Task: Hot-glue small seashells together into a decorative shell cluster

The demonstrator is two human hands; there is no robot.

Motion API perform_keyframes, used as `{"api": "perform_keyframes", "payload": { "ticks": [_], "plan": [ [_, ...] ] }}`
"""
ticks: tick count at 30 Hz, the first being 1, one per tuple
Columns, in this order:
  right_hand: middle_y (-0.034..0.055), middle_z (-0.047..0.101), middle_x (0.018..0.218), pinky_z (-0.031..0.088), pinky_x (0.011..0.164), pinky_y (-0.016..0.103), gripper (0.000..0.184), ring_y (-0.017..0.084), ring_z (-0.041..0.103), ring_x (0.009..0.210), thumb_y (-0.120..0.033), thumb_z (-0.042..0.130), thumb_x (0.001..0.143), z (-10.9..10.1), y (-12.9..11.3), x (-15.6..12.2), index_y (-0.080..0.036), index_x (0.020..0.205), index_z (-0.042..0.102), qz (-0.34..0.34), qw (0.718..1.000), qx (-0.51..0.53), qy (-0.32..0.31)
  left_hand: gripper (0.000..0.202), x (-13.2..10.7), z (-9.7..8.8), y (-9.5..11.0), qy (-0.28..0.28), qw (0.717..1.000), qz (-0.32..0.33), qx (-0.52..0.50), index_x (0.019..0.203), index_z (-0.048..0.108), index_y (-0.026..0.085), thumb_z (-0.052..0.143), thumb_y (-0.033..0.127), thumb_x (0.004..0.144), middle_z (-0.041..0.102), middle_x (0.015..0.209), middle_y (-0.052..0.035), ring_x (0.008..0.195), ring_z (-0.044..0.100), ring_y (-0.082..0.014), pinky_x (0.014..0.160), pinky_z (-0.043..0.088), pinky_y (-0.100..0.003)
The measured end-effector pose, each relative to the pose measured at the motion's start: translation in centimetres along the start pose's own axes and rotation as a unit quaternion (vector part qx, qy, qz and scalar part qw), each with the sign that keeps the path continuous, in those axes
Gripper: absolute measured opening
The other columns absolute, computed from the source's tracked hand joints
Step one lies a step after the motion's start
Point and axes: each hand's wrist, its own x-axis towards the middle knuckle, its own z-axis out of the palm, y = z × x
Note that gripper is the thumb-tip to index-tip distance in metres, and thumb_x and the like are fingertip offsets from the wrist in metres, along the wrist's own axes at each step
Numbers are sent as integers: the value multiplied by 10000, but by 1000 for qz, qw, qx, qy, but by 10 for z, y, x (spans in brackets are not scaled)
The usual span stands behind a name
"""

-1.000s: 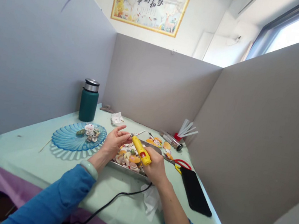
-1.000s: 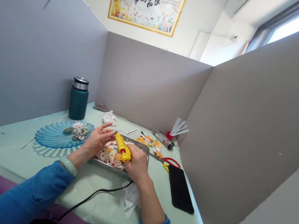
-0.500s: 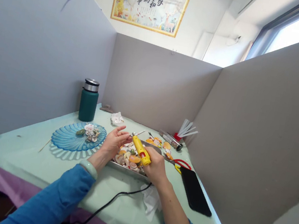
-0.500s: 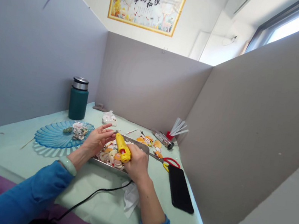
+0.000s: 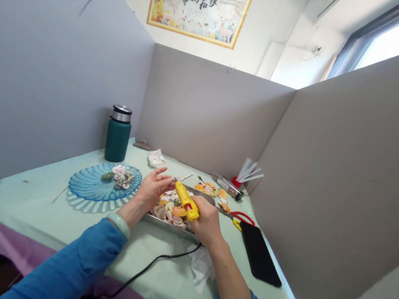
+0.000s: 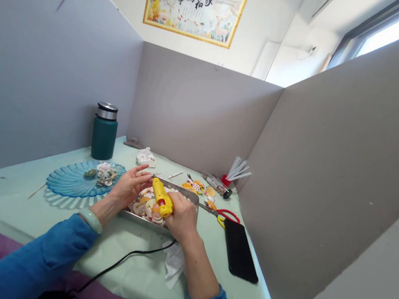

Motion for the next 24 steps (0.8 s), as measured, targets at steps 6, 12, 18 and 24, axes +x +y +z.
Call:
{"api": "perform_keyframes", "payload": {
  "ticks": [6, 12, 18, 24],
  "plan": [
    [81, 669, 898, 466, 719, 282, 220, 212, 623, 821, -204, 508, 776, 0, 1, 0, -192, 973, 604, 13, 1000, -3, 18, 598, 0, 1, 1, 3, 1000, 0, -3, 1076, 455, 150, 772, 70, 576, 647, 712, 23, 617, 659, -120, 707, 540, -289],
    [77, 670, 912, 466, 711, 282, 230, 210, 620, 816, -208, 512, 777, 0, 0, 1, -191, 987, 603, 3, 1000, -3, 6, 583, -1, 2, 2, 8, 1000, 2, 0, 1079, 468, 146, 769, 72, 585, 646, 716, 21, 616, 656, -121, 682, 538, -281],
    [76, 673, 907, 464, 704, 276, 224, 205, 619, 808, -206, 527, 776, 0, -1, 1, -187, 984, 605, -7, 1000, -6, -2, 588, -2, 2, 2, -4, 1000, 13, 8, 1099, 472, 141, 770, 83, 596, 648, 717, 24, 618, 642, -107, 662, 535, -261],
    [72, 673, 897, 477, 704, 276, 234, 202, 626, 802, -203, 515, 768, 0, 0, 1, -188, 983, 605, -9, 1000, -12, 13, 600, -2, 3, 1, 4, 1000, 20, 17, 1096, 475, 139, 780, 104, 580, 649, 715, 25, 617, 648, -114, 661, 540, -266]
  ]
}}
